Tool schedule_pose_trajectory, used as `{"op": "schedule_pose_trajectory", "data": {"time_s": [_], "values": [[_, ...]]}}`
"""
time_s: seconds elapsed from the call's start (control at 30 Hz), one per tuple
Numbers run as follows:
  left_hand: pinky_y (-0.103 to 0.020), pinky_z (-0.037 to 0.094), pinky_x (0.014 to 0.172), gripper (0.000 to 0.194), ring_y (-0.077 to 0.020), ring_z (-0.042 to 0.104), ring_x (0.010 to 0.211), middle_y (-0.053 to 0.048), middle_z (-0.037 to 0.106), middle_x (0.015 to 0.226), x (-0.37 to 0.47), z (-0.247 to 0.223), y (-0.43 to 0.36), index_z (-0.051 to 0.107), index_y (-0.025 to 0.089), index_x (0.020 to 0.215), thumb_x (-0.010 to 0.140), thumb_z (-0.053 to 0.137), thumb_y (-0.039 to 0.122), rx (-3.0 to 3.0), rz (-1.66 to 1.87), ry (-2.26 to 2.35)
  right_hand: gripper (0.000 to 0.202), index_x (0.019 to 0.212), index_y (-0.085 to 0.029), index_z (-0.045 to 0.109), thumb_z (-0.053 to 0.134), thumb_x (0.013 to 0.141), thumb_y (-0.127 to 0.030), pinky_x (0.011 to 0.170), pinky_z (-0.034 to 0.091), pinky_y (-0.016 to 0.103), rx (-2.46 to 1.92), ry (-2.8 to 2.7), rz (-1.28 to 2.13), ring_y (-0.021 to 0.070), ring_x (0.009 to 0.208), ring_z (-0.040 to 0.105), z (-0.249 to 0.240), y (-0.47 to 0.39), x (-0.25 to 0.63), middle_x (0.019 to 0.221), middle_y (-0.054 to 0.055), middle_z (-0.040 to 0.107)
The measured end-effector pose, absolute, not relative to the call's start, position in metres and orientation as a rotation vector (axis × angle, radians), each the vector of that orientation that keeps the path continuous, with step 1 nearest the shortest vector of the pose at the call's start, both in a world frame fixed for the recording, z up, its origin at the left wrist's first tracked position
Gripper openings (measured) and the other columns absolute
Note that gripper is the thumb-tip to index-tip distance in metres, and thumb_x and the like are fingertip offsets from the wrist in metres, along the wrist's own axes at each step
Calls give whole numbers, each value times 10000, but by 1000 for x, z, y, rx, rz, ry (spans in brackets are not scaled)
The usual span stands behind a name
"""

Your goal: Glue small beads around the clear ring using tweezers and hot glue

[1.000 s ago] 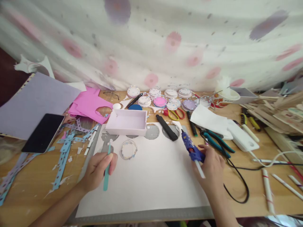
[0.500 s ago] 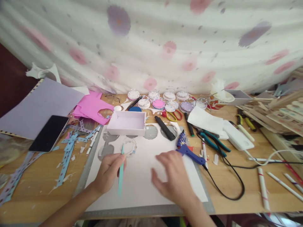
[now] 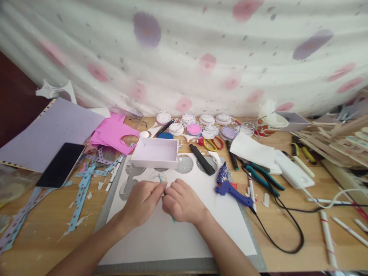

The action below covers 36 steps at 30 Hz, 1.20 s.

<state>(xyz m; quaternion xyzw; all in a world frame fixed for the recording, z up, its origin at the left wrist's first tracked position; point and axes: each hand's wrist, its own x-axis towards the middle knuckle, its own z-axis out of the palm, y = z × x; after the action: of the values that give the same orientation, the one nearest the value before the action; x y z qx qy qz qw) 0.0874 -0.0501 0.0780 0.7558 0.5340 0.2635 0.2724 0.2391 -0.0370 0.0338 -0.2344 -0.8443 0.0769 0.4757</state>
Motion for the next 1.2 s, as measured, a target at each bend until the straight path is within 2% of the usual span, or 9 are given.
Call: {"op": "schedule_pose_trajectory", "data": {"time_s": [0.13,0.2,0.27,0.37,0.43,0.53,0.8,1.0,1.2], "values": [[-288,300,534,431,-124,401,481,24,412,476,73,72,-40,360,202,525,954,362,237,2198,1043,1325,282,721,-253,335,463,768,-7,496,254,281,-685,-1828,304,139,520,319,22,-37,242,583,-58,294],[-303,351,601,309,-149,481,569,5,501,551,59,66,-32,453,201,595,904,449,211,2358,1171,1279,257,814,-265,338,441,833,-30,480,247,263,-760,-1652,390,121,503,318,16,-38,241,626,-68,280],[-336,425,737,62,-197,579,769,-39,628,783,45,57,-24,576,196,828,842,565,256,2451,1179,1254,227,911,-272,322,407,893,-62,445,225,236,-824,-1508,457,98,471,301,13,-39,240,665,-75,284],[-429,440,947,564,-290,543,1092,-122,572,1145,34,37,-17,508,179,1216,724,704,373,2449,1010,1284,167,937,-267,301,398,954,-132,429,221,218,-898,-1380,570,82,455,292,12,-39,238,665,-86,303],[-468,431,990,774,-324,503,1163,-150,508,1233,33,24,-16,424,169,1309,665,756,440,2416,932,1320,156,908,-265,296,415,974,-189,445,242,217,-930,-1314,659,86,462,300,13,-39,238,638,-96,292],[-478,455,966,840,-335,507,1150,-151,496,1220,35,10,-16,423,164,1291,615,799,490,2338,835,1360,167,883,-268,292,422,986,-249,463,255,217,-949,-1260,754,95,471,309,14,-40,238,614,-102,269],[-440,441,938,516,-286,558,1067,-99,580,1109,32,8,-12,543,199,1126,677,758,334,2283,778,1283,172,872,-271,299,428,983,-248,465,248,207,-952,-1231,886,97,473,282,13,-43,235,609,-99,263],[-416,442,879,480,-269,569,961,-78,606,1009,30,10,-14,557,204,1064,641,744,332,2279,870,1185,181,866,-273,286,423,983,-248,470,256,211,-980,-1218,887,101,474,298,15,-46,234,599,-102,234],[-382,464,874,549,-265,542,1028,-82,544,1071,27,5,-14,502,208,1117,629,745,273,2191,856,1107,187,861,-275,283,423,982,-252,457,244,210,-989,-1219,904,98,458,293,16,-47,234,594,-100,251]]}}
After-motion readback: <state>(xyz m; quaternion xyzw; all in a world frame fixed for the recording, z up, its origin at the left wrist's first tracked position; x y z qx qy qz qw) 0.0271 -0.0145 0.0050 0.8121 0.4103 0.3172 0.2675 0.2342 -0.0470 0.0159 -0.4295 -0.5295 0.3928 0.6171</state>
